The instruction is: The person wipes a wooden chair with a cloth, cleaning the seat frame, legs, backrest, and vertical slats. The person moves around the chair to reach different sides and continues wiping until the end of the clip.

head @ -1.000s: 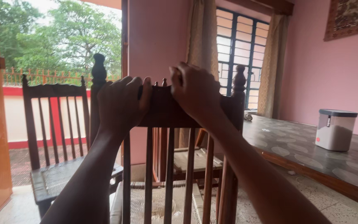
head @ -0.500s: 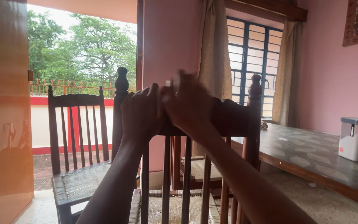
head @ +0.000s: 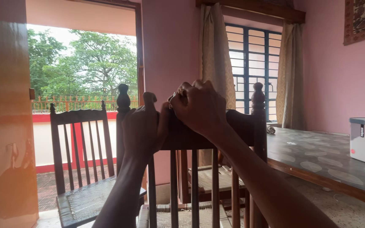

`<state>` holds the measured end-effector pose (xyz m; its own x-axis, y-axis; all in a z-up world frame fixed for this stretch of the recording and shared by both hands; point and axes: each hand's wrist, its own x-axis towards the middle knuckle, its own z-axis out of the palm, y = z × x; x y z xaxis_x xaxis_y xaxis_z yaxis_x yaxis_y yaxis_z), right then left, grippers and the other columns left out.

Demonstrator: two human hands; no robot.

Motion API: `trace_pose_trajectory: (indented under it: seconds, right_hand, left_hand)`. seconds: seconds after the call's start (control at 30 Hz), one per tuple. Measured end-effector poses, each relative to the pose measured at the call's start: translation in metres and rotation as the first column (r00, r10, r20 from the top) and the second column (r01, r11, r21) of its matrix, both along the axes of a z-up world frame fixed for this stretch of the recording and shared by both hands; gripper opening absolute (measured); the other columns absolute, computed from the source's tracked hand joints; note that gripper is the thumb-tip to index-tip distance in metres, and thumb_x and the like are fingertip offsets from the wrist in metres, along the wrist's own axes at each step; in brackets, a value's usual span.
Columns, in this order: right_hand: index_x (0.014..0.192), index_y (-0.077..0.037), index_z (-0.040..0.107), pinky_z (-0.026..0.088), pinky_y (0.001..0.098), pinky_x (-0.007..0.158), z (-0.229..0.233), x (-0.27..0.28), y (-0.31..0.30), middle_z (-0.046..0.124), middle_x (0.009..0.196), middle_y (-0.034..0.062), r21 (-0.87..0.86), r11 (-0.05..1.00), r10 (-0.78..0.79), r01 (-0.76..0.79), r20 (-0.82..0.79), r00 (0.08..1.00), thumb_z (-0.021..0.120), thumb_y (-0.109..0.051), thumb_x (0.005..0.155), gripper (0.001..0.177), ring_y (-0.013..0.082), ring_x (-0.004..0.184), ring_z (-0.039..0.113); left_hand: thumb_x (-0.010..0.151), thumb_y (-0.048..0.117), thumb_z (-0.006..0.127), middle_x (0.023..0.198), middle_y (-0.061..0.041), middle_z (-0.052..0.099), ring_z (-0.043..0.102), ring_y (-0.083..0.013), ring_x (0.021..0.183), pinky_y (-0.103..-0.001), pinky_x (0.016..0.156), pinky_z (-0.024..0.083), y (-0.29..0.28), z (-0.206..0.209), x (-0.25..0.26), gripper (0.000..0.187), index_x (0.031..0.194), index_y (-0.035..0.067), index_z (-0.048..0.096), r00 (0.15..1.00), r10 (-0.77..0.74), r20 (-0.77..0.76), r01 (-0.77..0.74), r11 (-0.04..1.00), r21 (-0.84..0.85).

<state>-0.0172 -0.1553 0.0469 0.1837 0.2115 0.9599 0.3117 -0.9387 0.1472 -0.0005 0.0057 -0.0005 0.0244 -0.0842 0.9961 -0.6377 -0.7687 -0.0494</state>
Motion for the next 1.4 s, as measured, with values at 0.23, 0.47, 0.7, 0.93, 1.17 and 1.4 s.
trace_pose_trajectory:
  seconds: [0.23,0.47,0.7,0.93,1.17,1.4]
  right_hand:
    - [0.144,-0.006,0.054,0.060,0.0418,0.085,0.008,0.037,-0.010,0.072,0.105,0.0181,0.034,0.980,0.195,-0.194,-0.323,0.926,0.039,-0.056,0.097,0.071,0.0296,0.094,0.073]
    - [0.115,-0.010,0.066,0.060,0.0385,0.085,0.014,0.000,-0.036,0.073,0.088,0.0119,0.094,0.860,0.460,-0.502,-0.569,0.681,0.013,-0.054,0.106,0.069,0.0205,0.079,0.074]
    - [0.101,-0.006,0.070,0.059,0.0386,0.062,0.009,0.005,-0.027,0.071,0.071,0.0082,0.238,0.887,0.457,-0.394,-0.566,0.686,0.027,-0.052,0.106,0.063,0.0162,0.057,0.069]
    - [0.111,-0.012,0.071,0.054,0.0321,0.060,0.014,0.014,-0.049,0.070,0.066,0.0084,0.228,0.915,0.404,-0.333,-0.518,0.754,0.010,-0.053,0.106,0.074,0.0191,0.058,0.071]
    - [0.102,-0.003,0.069,0.047,0.0419,0.037,-0.023,0.017,-0.033,0.049,0.043,0.0060,0.069,0.977,0.195,-0.200,0.072,0.978,0.017,-0.043,0.112,0.066,0.0251,0.037,0.058]
    - [0.091,-0.002,0.071,0.041,0.0430,0.032,-0.028,0.014,-0.029,0.042,0.037,0.0083,0.022,0.986,0.160,-0.163,0.105,0.982,0.017,-0.042,0.110,0.070,0.0229,0.028,0.047]
  left_hand:
    - [0.102,0.058,0.048,0.085,-0.009,0.073,0.074,-0.0243,0.066,-0.063,0.103,0.048,0.007,-0.005,-0.008,0.056,0.142,0.020,0.054,0.962,0.105,0.250,-0.128,0.989,0.076]
    - [0.088,0.077,0.047,0.092,-0.010,0.073,0.076,-0.0218,0.067,-0.040,0.062,0.063,0.001,-0.003,-0.006,0.073,0.146,0.032,0.052,0.998,0.056,-0.041,-0.050,0.990,0.133]
    - [0.092,0.074,0.046,0.114,-0.009,0.074,0.077,-0.0254,0.075,-0.039,0.066,0.064,-0.002,0.011,-0.005,0.069,0.144,0.029,0.054,0.992,-0.072,-0.107,0.083,0.992,0.100]
    - [0.086,0.057,0.067,0.110,-0.006,0.078,0.080,-0.0249,0.086,-0.039,0.073,0.065,-0.022,0.020,-0.008,0.053,0.125,0.021,0.062,0.979,-0.181,-0.088,0.188,0.979,0.073]
    - [0.075,0.039,0.072,0.095,-0.010,0.077,0.079,-0.0305,0.079,-0.039,0.069,0.062,-0.018,0.026,-0.020,0.050,0.116,0.015,0.058,0.949,-0.215,-0.230,0.231,0.972,0.043]
    - [0.087,0.017,0.071,0.093,-0.013,0.061,0.061,-0.0305,0.091,-0.043,0.074,0.051,0.038,0.024,-0.018,0.009,0.090,0.010,0.065,0.927,0.208,0.312,-0.273,0.945,0.180]
